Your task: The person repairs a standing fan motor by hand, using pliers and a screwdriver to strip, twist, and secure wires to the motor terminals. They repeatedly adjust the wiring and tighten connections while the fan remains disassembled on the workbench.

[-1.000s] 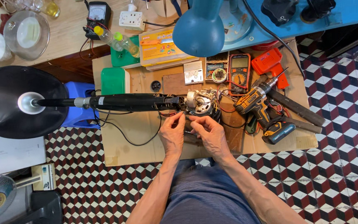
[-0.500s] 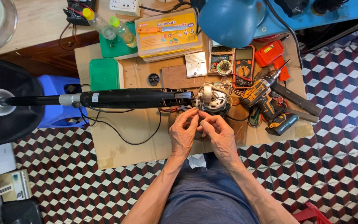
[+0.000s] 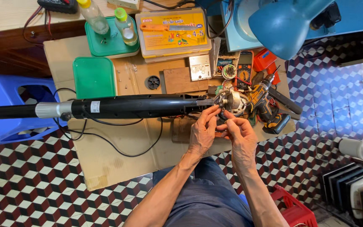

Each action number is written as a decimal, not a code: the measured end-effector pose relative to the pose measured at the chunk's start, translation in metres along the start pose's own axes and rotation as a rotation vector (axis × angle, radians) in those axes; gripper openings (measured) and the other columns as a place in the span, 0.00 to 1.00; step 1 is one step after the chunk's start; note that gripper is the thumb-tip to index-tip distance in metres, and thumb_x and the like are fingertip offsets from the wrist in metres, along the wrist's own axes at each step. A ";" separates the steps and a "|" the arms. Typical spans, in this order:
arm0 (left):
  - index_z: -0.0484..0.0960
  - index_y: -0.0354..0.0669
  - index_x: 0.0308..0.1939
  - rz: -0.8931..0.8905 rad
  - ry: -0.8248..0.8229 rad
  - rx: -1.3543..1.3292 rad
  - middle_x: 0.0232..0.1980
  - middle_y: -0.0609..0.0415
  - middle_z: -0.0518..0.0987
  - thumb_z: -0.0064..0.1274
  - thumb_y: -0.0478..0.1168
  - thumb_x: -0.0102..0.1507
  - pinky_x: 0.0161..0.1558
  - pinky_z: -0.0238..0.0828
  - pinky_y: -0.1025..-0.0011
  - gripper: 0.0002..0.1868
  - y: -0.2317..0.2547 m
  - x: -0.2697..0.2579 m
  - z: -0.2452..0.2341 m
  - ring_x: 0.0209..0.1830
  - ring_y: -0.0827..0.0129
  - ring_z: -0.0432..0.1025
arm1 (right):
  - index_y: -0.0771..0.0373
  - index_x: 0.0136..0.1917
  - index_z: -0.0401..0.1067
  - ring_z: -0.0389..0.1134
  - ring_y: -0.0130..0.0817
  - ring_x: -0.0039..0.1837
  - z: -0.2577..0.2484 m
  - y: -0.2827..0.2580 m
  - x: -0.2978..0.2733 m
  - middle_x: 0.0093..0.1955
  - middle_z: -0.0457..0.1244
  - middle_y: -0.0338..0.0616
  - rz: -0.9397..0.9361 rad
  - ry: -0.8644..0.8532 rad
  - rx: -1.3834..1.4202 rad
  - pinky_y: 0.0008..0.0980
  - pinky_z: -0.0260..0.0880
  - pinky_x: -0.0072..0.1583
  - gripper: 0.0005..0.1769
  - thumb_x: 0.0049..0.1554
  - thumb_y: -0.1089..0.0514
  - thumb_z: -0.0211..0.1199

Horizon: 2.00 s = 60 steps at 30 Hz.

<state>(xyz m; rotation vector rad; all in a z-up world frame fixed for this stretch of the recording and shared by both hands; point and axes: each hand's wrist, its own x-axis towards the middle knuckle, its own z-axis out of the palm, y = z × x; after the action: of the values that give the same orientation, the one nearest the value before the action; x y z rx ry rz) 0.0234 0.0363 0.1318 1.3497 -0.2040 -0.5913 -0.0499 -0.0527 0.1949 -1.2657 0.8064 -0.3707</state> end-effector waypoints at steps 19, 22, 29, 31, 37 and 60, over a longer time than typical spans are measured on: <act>0.70 0.43 0.67 -0.092 -0.193 -0.040 0.64 0.48 0.80 0.40 0.35 0.70 0.42 0.82 0.72 0.21 0.013 0.004 -0.010 0.45 0.69 0.82 | 0.68 0.53 0.75 0.69 0.25 0.42 0.009 0.004 -0.001 0.44 0.69 0.42 -0.036 0.418 -0.132 0.22 0.68 0.44 0.10 0.62 0.58 0.66; 0.70 0.44 0.67 -0.132 -0.209 -0.067 0.64 0.49 0.80 0.40 0.35 0.70 0.39 0.82 0.73 0.21 0.014 0.005 -0.010 0.40 0.69 0.82 | 0.68 0.53 0.75 0.70 0.26 0.41 0.007 0.006 0.001 0.45 0.69 0.44 -0.029 0.430 -0.146 0.22 0.69 0.44 0.10 0.62 0.59 0.66; 0.70 0.43 0.70 -0.009 -0.187 -0.086 0.65 0.46 0.80 0.40 0.35 0.72 0.42 0.81 0.73 0.21 0.003 0.003 -0.008 0.44 0.70 0.82 | 0.69 0.55 0.73 0.72 0.27 0.42 0.009 0.005 0.001 0.46 0.70 0.46 -0.014 0.422 -0.140 0.23 0.72 0.45 0.11 0.63 0.59 0.63; 0.71 0.43 0.69 -0.042 -0.190 -0.081 0.65 0.47 0.80 0.40 0.35 0.71 0.40 0.80 0.73 0.21 0.003 0.003 -0.007 0.41 0.69 0.82 | 0.69 0.55 0.73 0.72 0.27 0.43 0.010 0.005 0.003 0.46 0.70 0.46 -0.013 0.431 -0.145 0.23 0.72 0.45 0.11 0.63 0.59 0.63; 0.69 0.45 0.69 -0.116 -0.207 -0.101 0.66 0.47 0.79 0.42 0.36 0.70 0.35 0.81 0.74 0.22 0.013 0.002 -0.008 0.33 0.71 0.81 | 0.69 0.54 0.73 0.72 0.28 0.43 0.008 0.006 0.005 0.46 0.70 0.46 -0.031 0.433 -0.143 0.23 0.71 0.45 0.10 0.64 0.59 0.63; 0.84 0.52 0.56 -0.024 -0.044 0.311 0.37 0.54 0.85 0.61 0.45 0.62 0.34 0.78 0.70 0.18 0.013 0.014 -0.005 0.31 0.69 0.81 | 0.69 0.52 0.73 0.71 0.25 0.43 0.013 0.020 0.009 0.44 0.70 0.43 -0.113 0.408 -0.175 0.23 0.72 0.46 0.08 0.64 0.60 0.63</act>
<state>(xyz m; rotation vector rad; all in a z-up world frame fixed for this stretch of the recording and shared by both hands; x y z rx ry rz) 0.0407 0.0348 0.1401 1.6415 -0.3260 -0.6283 -0.0379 -0.0437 0.1738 -1.4245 1.1332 -0.6757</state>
